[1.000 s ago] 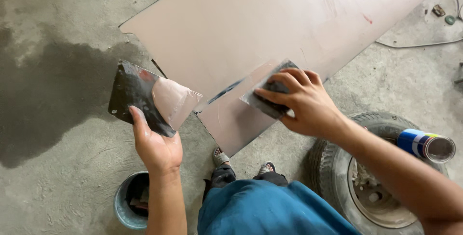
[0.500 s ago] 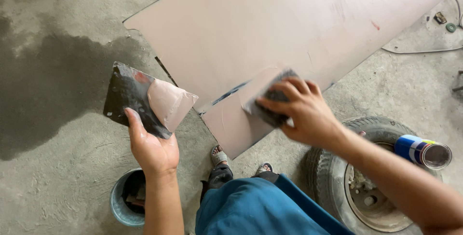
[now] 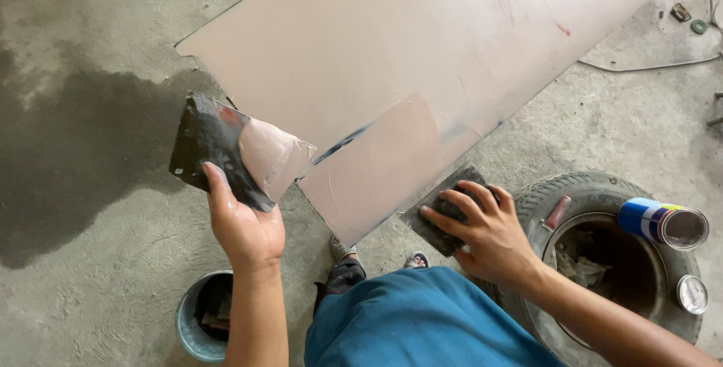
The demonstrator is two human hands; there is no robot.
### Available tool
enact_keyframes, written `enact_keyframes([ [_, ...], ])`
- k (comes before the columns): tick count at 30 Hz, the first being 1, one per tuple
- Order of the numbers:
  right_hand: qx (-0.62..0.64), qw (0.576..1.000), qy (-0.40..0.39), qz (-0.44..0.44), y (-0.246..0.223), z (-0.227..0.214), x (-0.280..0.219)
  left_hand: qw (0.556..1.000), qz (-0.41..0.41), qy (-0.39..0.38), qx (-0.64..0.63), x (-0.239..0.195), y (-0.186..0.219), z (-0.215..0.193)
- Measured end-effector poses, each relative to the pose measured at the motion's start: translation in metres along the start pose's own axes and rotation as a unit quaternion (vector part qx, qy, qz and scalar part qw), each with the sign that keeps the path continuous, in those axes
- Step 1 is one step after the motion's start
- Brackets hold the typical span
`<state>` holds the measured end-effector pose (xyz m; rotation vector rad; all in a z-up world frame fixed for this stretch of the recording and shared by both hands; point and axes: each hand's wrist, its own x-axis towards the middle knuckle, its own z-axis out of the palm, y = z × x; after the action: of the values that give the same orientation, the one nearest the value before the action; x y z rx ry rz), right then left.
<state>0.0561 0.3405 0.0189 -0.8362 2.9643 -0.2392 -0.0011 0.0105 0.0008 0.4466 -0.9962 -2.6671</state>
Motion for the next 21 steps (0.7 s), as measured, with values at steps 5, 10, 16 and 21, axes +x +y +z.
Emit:
enact_keyframes([
  [5, 0.007, 0.998, 0.062, 0.0, -0.012, -0.037, 0.009, 0.997, -0.053, -0.003, 0.053, -0.006, -0.023, 0.006],
  [10, 0.046, 0.992, 0.115, -0.022, -0.03, -0.06, 0.041, 0.995, -0.089, -0.045, 0.022, -0.012, -0.068, 0.016],
  [16, 0.03, 0.994, 0.08, -0.073, -0.034, -0.063, 0.062, 0.986, -0.15, -0.06, 0.047, -0.011, -0.08, 0.037],
  [21, 0.002, 0.998, 0.012, -0.059, -0.01, -0.061, 0.089, 0.996, -0.087, -0.003, -0.014, 0.018, -0.028, 0.03],
])
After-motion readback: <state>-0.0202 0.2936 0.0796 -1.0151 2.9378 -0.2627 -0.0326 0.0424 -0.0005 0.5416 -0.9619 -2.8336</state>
